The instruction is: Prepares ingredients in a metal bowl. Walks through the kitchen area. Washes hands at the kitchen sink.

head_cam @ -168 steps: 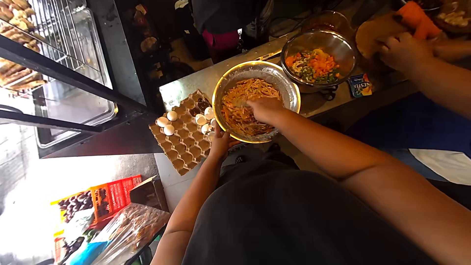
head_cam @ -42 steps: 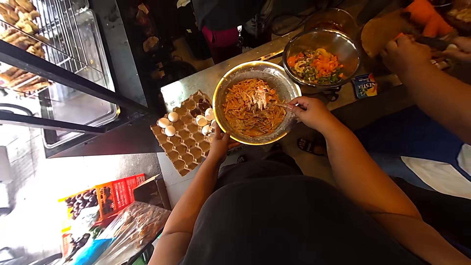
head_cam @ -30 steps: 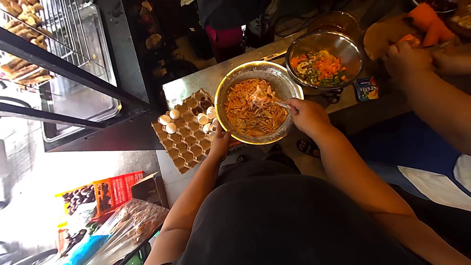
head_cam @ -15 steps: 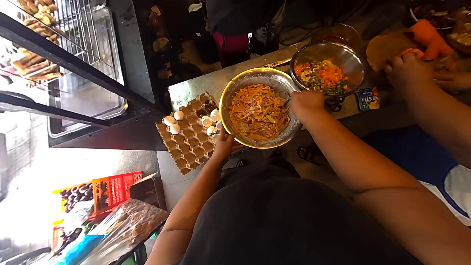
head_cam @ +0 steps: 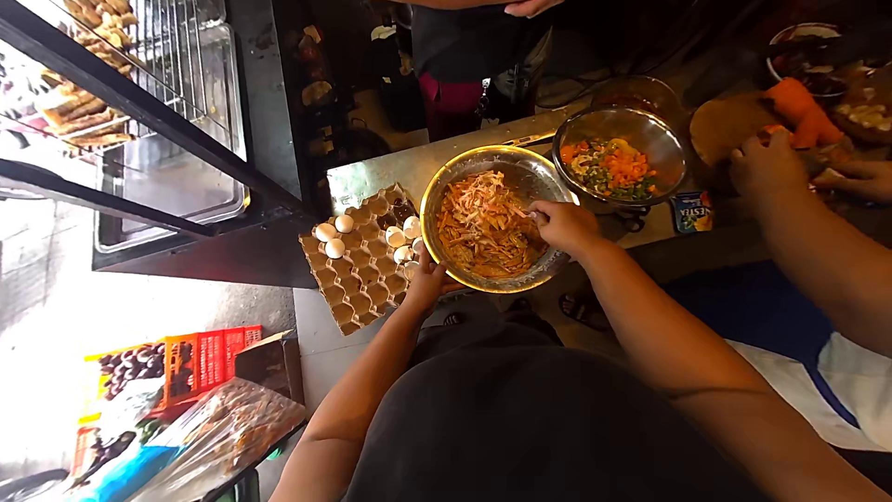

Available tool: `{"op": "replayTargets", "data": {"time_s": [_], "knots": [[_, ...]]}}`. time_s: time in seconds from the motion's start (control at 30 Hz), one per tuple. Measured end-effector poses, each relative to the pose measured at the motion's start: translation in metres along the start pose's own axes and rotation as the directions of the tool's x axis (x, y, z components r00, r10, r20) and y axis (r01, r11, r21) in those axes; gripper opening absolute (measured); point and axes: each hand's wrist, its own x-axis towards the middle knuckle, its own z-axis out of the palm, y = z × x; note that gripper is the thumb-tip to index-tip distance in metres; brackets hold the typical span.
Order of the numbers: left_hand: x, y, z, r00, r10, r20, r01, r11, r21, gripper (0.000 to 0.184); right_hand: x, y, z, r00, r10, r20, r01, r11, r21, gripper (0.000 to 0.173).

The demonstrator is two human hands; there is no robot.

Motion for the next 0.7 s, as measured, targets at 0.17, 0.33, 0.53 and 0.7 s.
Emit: {"op": "replayTargets", "data": {"time_s": [0.17,0.33,0.53,0.7], "knots": [[0.001,0.000,0.000,1.000,-0.002,0.006,0.002,1.000,-0.014,0.071,-0.037,-0.012,-0.036,0.987,-0.148,-0.062,0.132,0.969,-0.210,0.031],[0.001,-0.001,-0.001,1.000,-0.010,0.006,0.010,1.000,-0.017,0.070,-0.010,-0.024,-0.053,0.996,0.049,-0.080,-0.077,0.914,-0.398,0.031],[0.001,0.002,0.001,1.000,0.003,-0.004,-0.003,1.000,-0.014,0.069,0.054,-0.011,-0.010,0.992,0.095,0.088,-0.058,0.933,-0.356,0.040],[0.000,0.002,0.002,1.000,-0.009,-0.004,0.009,1.000,0.030,0.071,0.066,-0.014,0.019,0.974,-0.128,0.185,0.160,0.972,-0.174,0.038]]}}
